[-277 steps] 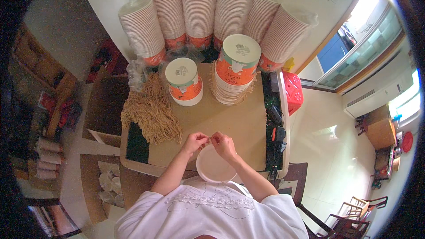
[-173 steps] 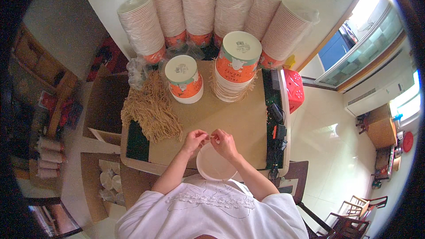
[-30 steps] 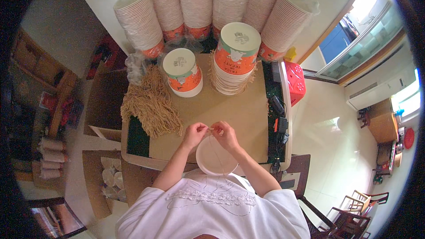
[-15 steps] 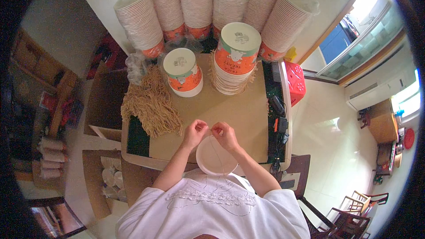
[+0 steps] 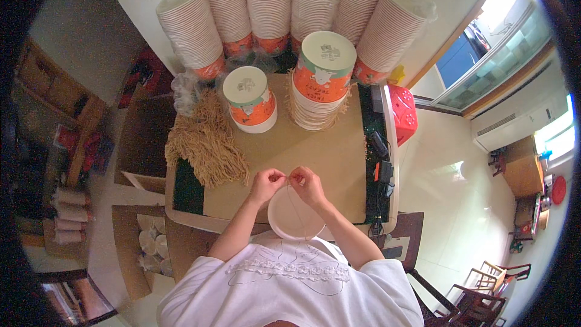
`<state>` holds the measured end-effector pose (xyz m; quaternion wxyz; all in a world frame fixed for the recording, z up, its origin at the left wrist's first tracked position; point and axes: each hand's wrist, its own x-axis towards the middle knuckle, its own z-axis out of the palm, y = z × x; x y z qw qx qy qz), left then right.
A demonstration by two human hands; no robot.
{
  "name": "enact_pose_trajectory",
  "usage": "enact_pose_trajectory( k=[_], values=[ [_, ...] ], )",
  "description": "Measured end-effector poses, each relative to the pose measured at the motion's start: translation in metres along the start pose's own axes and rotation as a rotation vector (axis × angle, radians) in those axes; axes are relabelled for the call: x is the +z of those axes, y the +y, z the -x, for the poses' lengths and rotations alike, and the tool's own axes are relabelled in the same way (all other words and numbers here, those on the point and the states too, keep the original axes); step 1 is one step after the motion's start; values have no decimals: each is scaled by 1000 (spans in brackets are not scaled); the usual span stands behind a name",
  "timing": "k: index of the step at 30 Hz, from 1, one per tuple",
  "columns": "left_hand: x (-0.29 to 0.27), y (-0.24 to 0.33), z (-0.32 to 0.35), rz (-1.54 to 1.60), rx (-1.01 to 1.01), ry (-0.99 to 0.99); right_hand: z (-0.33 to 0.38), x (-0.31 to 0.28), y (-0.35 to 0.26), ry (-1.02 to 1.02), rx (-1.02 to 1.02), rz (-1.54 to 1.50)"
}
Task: The person is manually assembling or inspecting paper bowls by working with an inner rim component.
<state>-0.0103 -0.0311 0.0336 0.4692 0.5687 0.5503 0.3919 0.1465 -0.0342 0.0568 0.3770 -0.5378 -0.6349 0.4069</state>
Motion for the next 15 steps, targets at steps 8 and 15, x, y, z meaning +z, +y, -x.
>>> enact_pose_trajectory(
  k=[8,15],
  values=[
    [-1,2,-1,72,-83,-25,0,0,1,-7,20,-41],
    [-1,-1,0,102,-117,-53,0,0,8,-35,-22,-12]
  ],
)
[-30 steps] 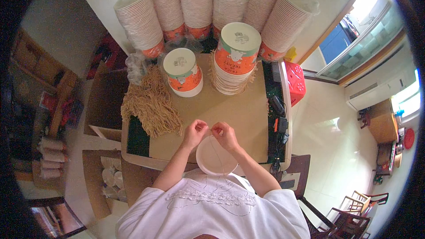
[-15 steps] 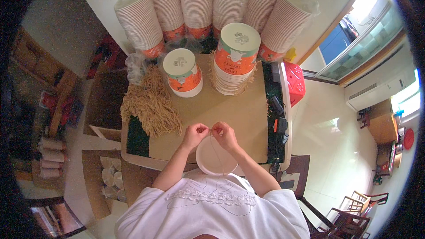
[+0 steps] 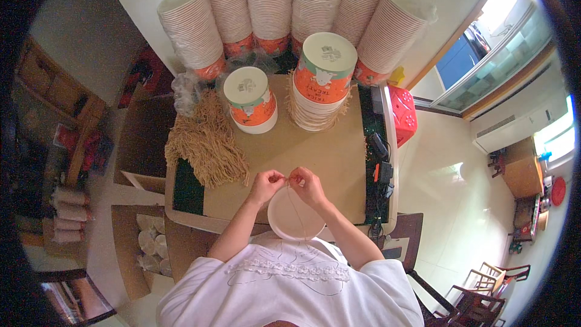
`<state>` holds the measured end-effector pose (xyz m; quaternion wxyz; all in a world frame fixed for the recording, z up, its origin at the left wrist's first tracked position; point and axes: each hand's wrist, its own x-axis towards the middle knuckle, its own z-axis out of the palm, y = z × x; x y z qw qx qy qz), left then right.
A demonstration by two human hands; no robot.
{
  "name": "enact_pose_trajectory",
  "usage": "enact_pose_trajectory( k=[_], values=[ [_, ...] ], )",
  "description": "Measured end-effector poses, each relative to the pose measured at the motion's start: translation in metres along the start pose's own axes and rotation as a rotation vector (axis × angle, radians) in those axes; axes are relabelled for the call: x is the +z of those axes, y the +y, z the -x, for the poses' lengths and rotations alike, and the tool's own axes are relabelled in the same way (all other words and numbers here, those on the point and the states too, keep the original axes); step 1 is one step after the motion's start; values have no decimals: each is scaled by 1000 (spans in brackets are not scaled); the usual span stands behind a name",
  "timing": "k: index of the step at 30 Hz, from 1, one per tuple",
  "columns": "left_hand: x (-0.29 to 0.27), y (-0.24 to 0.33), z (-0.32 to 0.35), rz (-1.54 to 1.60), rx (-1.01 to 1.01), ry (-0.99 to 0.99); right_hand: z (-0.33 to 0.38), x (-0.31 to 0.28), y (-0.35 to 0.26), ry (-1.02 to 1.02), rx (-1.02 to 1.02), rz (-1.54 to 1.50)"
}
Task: The person is manually assembling or inspecting paper bowls by working with an inner rim component.
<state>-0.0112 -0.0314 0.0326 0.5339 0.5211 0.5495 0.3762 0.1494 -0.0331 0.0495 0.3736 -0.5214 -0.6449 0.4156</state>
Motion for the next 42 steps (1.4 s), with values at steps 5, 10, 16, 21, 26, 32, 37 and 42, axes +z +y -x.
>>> enact_pose_trajectory(
  k=[5,10,16,21,26,32,37,42],
  values=[
    [1,2,0,-8,2,3,-1,-1,-3,1,-14,-13],
    [2,-2,-1,30,-2,1,0,-2,-9,-3,-33,4],
    [2,-1,-1,-7,3,14,1,-2,-7,-4,-25,24],
    [2,-4,0,30,-33,14,1,0,-6,17,11,-25],
    [3,-9,-1,61,-15,15,1,-1,-7,12,-18,-9],
    [2,-8,-1,31,-24,19,1,-2,-12,25,46,-55],
    [2,-6,0,35,-27,14,1,-3,-6,-6,-55,40],
    [3,-10,1,75,1,23,1,-1,0,21,14,-93]
  ],
)
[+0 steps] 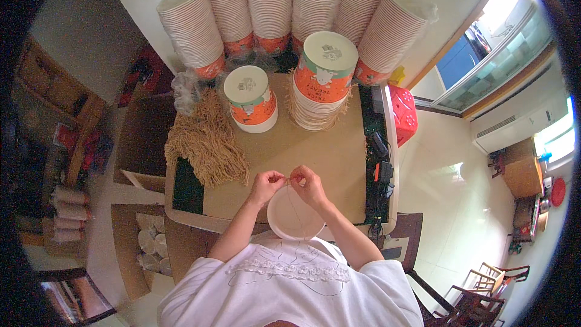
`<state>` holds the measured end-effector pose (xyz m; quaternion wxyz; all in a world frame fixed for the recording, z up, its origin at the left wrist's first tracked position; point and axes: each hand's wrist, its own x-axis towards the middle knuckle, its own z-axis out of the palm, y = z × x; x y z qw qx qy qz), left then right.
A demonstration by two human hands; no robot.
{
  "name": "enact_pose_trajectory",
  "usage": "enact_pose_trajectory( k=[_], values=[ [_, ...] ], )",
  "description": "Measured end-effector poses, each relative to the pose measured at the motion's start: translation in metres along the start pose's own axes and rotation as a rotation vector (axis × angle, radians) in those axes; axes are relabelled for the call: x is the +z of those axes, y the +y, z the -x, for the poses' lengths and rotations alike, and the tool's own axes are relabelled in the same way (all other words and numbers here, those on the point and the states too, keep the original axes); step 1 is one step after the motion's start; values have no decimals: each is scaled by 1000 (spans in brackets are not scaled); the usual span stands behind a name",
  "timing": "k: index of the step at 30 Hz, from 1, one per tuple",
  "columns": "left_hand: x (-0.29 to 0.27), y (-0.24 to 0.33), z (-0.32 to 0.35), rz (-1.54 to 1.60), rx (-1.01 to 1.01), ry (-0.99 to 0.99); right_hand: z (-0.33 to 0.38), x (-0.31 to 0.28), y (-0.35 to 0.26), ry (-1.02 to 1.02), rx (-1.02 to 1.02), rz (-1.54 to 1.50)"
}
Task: The person is manually assembling or inspecting paper bowls by working with an inner rim component.
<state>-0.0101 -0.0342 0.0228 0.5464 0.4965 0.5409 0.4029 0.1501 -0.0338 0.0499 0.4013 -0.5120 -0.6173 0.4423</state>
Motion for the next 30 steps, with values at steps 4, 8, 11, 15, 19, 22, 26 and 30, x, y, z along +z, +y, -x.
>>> enact_pose_trajectory(
  k=[4,8,11,15,19,22,26,30],
  values=[
    [-1,5,1,11,-27,-27,0,-1,-4,-2,-58,82],
    [-2,8,2,30,-43,-31,0,-1,-2,-4,-39,104],
    [0,9,1,24,-16,-34,0,-2,-1,-12,-49,107],
    [0,12,1,7,-48,-19,1,-1,-1,8,-6,72],
    [0,14,1,16,-44,-17,0,-1,-5,26,-1,71],
    [1,12,1,0,-29,-23,0,-2,-2,-19,-106,130],
    [-1,4,-1,7,-26,-10,0,-1,0,-3,-18,72],
    [0,1,-2,28,-14,-10,-1,-1,-6,-13,-35,76]
  ],
)
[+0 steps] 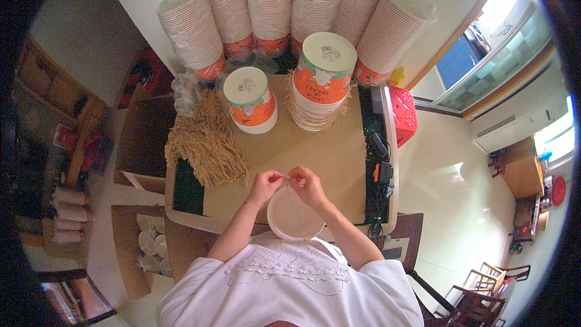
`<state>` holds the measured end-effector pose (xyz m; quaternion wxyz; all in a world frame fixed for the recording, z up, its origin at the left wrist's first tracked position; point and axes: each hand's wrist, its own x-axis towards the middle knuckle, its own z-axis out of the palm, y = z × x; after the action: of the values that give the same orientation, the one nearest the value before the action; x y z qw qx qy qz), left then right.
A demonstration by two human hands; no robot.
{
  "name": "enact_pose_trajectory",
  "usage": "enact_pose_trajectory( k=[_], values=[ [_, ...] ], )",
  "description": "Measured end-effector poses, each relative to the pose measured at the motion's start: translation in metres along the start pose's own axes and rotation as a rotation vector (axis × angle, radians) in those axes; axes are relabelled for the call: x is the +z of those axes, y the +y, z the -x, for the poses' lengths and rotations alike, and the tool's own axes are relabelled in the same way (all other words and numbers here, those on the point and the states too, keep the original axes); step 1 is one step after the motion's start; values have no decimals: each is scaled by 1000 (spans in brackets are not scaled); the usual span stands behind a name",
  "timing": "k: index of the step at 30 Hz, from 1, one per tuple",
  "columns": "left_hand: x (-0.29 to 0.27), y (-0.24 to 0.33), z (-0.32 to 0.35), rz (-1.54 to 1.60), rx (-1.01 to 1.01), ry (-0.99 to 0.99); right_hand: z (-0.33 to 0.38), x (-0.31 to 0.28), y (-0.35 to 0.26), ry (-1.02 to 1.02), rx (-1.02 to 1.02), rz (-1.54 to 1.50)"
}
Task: The person is manually assembling or inspecting paper bowls by working with an inner rim component.
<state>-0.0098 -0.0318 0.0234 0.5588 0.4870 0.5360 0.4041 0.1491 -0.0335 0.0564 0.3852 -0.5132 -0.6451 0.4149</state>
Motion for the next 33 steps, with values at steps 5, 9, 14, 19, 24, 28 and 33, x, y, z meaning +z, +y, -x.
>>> enact_pose_trajectory(
  k=[5,9,14,19,24,28,33],
  values=[
    [1,-2,-1,-4,15,-10,1,0,4,7,-32,8],
    [0,0,1,-30,14,-2,1,-1,2,18,26,-17],
    [1,17,4,-100,38,-4,1,-1,4,21,-14,-9],
    [2,15,3,-59,25,-6,1,1,7,27,-31,5],
    [1,15,4,-51,7,-10,2,-1,3,-17,-37,8],
    [2,13,5,-51,30,4,2,1,15,14,33,-81],
    [0,13,6,-68,54,34,1,1,4,-27,-14,-63]
  ],
)
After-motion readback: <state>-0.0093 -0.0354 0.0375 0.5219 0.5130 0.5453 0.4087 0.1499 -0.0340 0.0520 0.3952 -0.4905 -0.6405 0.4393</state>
